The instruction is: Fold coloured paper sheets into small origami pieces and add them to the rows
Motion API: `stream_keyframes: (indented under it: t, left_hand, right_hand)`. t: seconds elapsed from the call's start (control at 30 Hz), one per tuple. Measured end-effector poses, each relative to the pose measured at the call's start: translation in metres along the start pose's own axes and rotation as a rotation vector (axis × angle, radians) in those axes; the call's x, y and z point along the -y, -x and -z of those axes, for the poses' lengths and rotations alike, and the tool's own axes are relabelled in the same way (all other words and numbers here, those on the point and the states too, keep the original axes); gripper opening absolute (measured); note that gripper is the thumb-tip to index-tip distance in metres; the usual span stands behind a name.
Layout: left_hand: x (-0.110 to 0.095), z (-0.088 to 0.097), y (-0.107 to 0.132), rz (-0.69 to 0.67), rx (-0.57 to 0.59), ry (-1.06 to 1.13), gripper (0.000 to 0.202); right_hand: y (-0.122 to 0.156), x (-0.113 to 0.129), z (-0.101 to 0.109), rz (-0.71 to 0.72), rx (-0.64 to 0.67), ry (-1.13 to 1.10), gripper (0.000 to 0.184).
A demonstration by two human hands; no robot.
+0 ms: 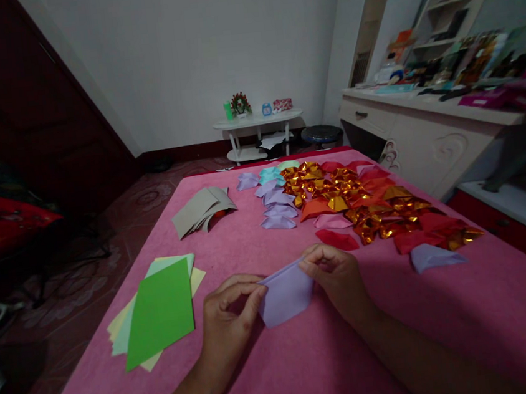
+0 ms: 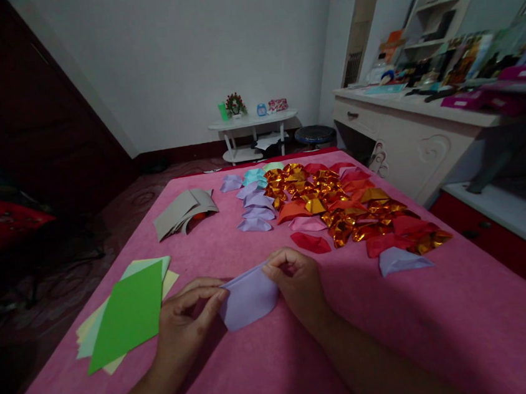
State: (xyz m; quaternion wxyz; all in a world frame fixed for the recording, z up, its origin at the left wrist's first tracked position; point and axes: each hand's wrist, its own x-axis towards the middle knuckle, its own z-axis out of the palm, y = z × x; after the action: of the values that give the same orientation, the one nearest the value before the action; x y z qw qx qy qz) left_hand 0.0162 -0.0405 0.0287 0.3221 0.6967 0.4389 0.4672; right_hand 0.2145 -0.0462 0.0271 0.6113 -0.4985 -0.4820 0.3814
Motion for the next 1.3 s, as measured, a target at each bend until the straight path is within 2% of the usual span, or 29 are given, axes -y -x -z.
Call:
stream_keyframes:
  t: [0.27, 0.47, 0.97, 1.3]
  left_hand:
    - [0.0013, -0.0001, 0.0013, 0.036, 0.015, 0.049, 0.01]
    - [0.0038, -0.0001, -0.0001, 0.081, 0.007, 0.107, 0.009]
    - [0.0055, -0.0027, 0.0024, 0.081, -0.01, 0.147, 0.012]
    - [0.0042, -0.0067, 0.0029, 0.231, -0.054, 0.295, 0.021]
  right_hand:
    - [0.0016, -0.001, -0.0003, -0.05, -0.043, -0.063, 0.016]
    - [0.0006, -0.0034, -0.0007, -0.028, -0.026, -0.113, 0.015]
    - [0.0025, -0.0041, -0.0001, 0.01, -0.037, -0.106, 0.015]
    - [0.0038, -0.0063, 0.0004, -0.048, -0.065, -0.084, 0.015]
